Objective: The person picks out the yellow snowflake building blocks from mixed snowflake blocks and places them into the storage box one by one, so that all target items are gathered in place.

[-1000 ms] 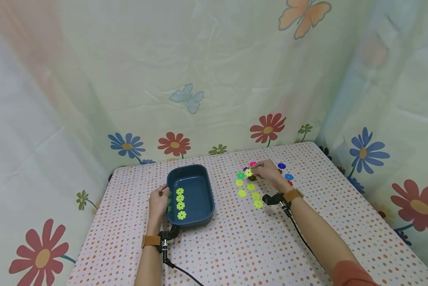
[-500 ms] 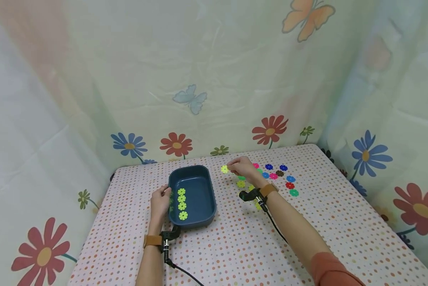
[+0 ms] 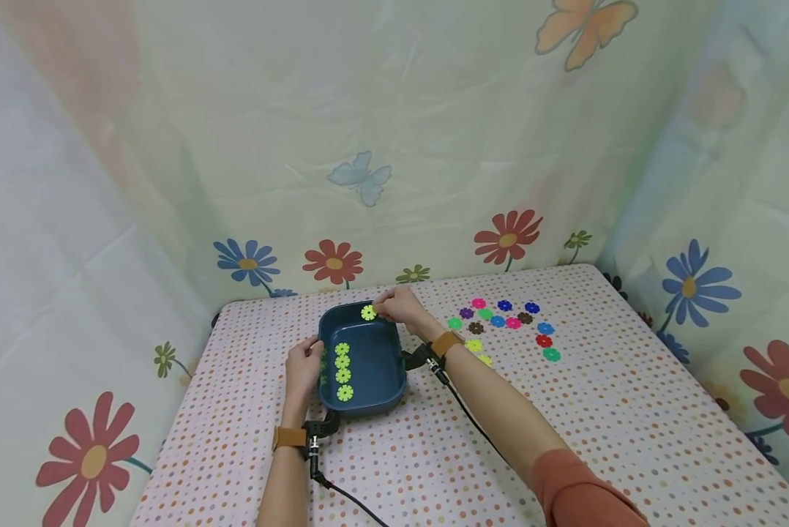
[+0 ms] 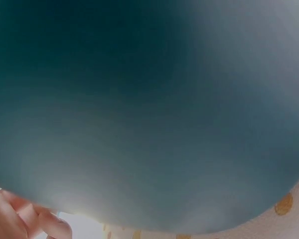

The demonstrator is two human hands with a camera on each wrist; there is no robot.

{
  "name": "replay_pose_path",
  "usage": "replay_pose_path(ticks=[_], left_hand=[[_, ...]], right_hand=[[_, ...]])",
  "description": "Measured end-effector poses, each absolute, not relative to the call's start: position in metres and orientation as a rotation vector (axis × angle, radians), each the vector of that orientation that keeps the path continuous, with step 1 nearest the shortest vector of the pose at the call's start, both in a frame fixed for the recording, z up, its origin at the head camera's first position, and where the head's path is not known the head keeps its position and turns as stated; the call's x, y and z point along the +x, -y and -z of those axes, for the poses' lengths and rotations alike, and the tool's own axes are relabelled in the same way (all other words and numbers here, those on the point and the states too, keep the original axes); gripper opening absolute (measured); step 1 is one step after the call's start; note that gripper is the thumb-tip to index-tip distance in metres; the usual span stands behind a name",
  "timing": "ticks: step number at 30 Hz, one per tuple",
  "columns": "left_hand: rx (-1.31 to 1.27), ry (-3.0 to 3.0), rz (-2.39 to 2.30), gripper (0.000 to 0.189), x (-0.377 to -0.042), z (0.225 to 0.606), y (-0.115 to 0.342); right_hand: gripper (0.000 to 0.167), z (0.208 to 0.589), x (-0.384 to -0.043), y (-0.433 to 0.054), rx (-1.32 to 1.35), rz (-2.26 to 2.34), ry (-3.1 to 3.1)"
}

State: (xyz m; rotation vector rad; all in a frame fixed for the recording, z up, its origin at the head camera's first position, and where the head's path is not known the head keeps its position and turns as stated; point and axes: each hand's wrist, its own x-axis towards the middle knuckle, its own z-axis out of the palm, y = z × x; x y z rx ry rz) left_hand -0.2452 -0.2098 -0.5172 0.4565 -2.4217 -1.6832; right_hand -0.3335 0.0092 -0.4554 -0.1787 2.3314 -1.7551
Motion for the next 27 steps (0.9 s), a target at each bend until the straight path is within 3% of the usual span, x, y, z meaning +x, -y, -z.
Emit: replay_pose_path(ticks=[11,17,27], left_hand=[[0.453,2.414,1.687,0.042,-0.25,0.52,0.21],[0.456,2.407,1.667,0.041,-0.253,0.521,0.209],[0.45,2.411,1.64,0.04,-0.253,0.521,0.211]], right_hand=[[0.019,0.458,-0.334,0.041,-0.266,1.741,-2.293],[0.043,0.467,-0.339,0.055,-0.172,1.687,-2.324],[0.045,0.488,-0.349,0.065,-0.066,1.588,-2.369]])
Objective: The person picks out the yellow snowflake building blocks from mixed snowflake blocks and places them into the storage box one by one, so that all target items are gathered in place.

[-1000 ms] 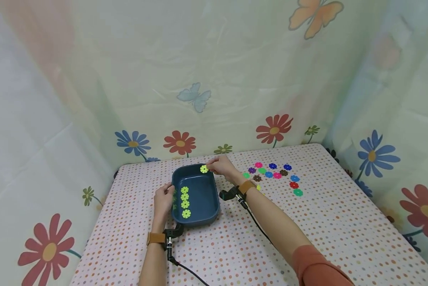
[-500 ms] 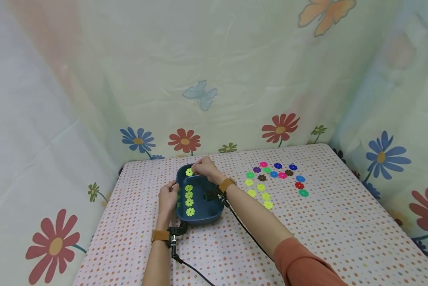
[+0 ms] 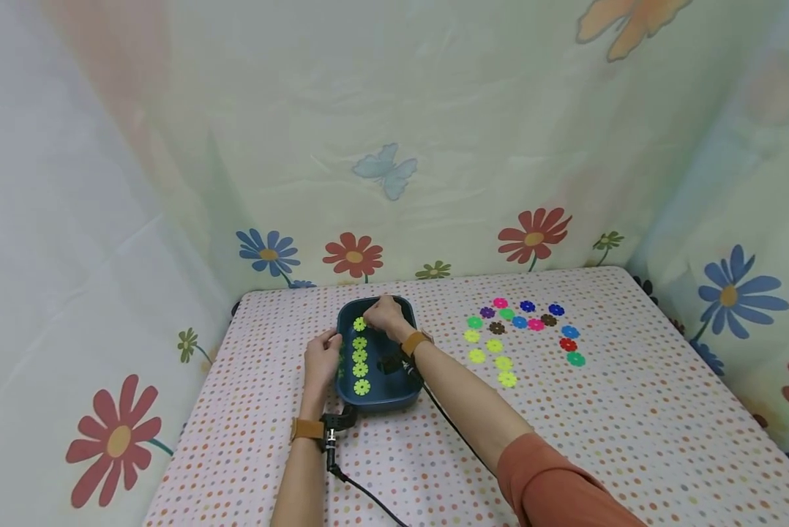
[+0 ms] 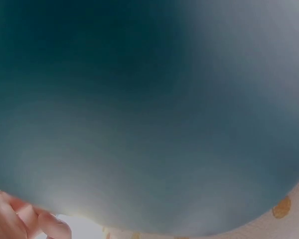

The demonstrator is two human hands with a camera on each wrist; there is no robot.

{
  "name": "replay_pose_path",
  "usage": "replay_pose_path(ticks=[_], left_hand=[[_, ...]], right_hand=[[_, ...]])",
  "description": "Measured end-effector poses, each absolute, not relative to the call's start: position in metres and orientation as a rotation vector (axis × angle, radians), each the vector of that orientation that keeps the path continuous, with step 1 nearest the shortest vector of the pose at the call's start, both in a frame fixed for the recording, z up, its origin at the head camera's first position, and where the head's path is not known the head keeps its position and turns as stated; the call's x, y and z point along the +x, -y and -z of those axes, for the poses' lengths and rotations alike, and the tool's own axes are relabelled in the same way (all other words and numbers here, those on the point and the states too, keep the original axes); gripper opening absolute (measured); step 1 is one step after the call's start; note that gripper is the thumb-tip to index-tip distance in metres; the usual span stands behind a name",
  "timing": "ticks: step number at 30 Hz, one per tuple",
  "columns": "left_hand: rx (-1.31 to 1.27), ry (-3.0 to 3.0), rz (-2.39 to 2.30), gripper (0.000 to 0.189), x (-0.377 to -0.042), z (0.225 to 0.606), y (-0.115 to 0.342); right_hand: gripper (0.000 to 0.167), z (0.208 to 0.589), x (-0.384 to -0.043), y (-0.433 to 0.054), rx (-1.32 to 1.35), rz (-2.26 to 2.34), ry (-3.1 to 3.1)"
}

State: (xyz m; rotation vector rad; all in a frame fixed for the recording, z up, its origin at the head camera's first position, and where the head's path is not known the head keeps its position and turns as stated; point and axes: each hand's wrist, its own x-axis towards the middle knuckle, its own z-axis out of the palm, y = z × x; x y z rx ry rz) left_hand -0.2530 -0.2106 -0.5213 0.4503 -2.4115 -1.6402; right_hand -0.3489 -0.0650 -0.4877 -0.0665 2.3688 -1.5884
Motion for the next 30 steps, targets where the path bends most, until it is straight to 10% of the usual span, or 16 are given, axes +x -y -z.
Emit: replay_pose_path(ticks=[30], left_hand=[[0.465,2.416,1.598,0.04,-0.256,0.523,0.211]], right_hand=[[0.041,0.51,-0.364,0.078,0.013,1.455,-2.486]])
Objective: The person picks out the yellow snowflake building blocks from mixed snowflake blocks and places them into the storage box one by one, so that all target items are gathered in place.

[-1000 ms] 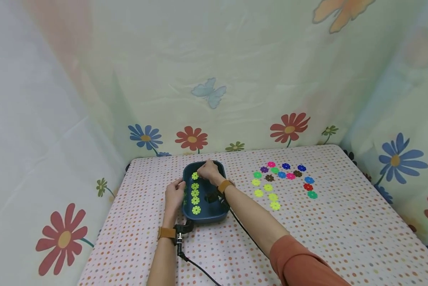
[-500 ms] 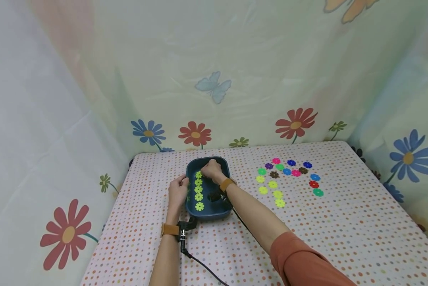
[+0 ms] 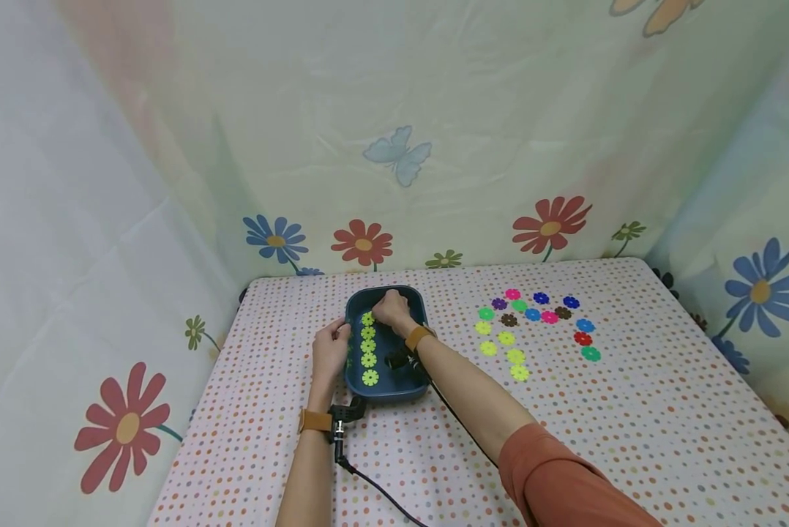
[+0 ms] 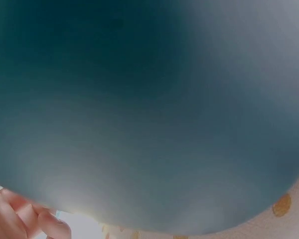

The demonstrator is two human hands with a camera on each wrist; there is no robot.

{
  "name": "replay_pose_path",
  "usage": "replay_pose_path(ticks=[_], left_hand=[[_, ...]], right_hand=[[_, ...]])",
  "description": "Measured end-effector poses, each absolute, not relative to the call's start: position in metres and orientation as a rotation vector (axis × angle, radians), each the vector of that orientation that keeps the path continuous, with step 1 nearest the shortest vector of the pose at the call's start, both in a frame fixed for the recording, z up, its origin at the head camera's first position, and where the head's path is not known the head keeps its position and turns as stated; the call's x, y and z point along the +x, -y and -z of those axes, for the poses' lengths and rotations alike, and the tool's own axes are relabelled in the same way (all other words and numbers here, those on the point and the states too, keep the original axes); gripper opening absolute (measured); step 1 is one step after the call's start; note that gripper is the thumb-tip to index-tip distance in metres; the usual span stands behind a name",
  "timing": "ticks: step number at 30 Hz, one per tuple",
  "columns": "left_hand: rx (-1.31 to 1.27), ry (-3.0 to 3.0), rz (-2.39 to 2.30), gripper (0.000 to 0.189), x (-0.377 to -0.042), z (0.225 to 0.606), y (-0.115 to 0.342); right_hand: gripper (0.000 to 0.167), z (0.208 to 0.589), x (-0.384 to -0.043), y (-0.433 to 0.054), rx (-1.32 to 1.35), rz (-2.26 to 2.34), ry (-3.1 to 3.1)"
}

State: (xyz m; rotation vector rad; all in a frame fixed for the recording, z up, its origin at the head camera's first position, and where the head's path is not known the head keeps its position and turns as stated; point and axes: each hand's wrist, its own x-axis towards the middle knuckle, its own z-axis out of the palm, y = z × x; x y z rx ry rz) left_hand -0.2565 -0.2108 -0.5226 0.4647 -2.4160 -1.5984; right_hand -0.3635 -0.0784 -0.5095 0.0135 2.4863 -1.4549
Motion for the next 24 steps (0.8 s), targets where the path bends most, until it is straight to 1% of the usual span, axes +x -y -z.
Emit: replay_pose_path(ticks=[15,24], left_hand=[[0.437,2.417,1.599,0.039,-0.2566,0.5227,0.2117],[0.447,2.404,1.615,0.038,-0.2571,0.5216,0.2112]], right_hand=[[0.039,0.5086,-0.3642,0.0792,-0.007,1.395,-2.545],[0.046,0.5104,-0.366,0.078,-0.03,1.377,-2.555]])
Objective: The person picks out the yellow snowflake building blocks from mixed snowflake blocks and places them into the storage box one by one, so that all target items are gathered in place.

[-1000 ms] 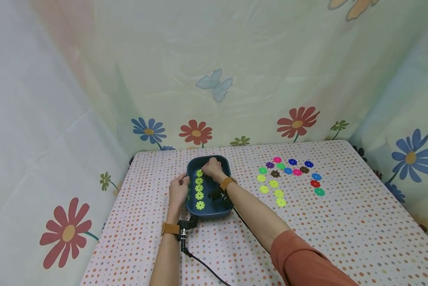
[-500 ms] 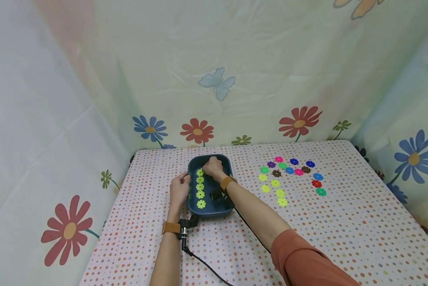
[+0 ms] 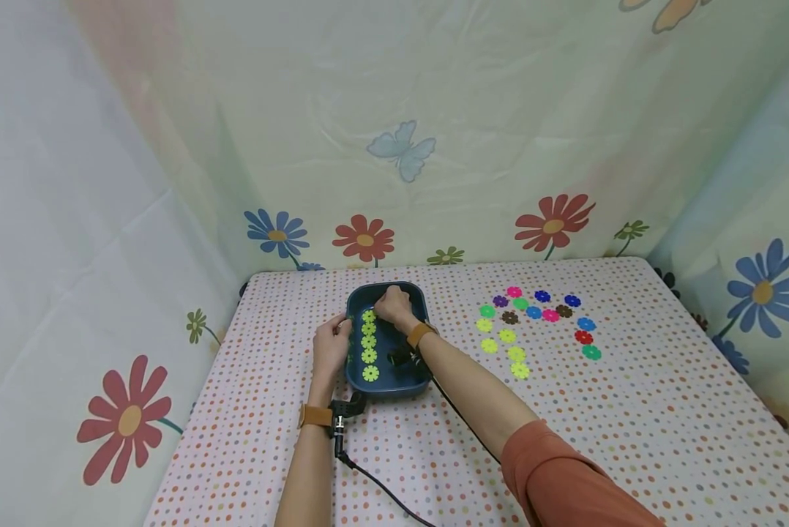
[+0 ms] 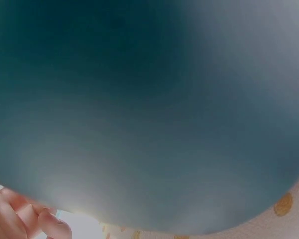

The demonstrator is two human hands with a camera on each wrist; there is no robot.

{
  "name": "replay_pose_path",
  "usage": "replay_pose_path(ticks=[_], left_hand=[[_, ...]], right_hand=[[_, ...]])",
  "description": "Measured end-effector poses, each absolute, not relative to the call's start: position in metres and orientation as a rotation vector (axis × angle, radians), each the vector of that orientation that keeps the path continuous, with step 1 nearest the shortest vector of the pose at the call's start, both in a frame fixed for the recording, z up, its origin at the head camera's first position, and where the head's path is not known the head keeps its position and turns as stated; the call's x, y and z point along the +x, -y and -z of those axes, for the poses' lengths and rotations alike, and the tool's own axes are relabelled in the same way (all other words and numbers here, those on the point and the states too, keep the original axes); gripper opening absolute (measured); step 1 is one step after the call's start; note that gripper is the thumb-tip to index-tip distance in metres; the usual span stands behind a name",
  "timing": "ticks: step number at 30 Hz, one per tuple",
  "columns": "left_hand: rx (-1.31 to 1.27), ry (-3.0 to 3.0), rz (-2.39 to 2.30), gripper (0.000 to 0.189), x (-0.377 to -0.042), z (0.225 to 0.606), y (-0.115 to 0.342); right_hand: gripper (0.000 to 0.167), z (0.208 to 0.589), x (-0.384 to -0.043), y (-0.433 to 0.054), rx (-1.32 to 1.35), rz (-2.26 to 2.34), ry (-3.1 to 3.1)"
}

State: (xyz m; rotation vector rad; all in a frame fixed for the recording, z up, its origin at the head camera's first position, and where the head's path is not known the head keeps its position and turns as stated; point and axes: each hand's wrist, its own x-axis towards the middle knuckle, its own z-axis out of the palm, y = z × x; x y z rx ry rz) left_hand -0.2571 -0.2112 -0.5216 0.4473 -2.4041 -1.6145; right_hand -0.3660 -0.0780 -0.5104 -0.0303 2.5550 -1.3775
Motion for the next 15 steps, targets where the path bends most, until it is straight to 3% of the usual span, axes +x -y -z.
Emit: replay_pose_path(ticks=[8,15], left_hand=[[0.476,2.425,1.613,0.04,-0.255,0.518,0.209],[0.47,2.426,1.608,0.041,-0.254,0.517,0.21]], right_hand=[[0.045,0.5,-0.359,0.068,-0.165,1.422,-2.575],[0.023,0.476,-0.348,0.055,-0.422,1.348,-2.673]])
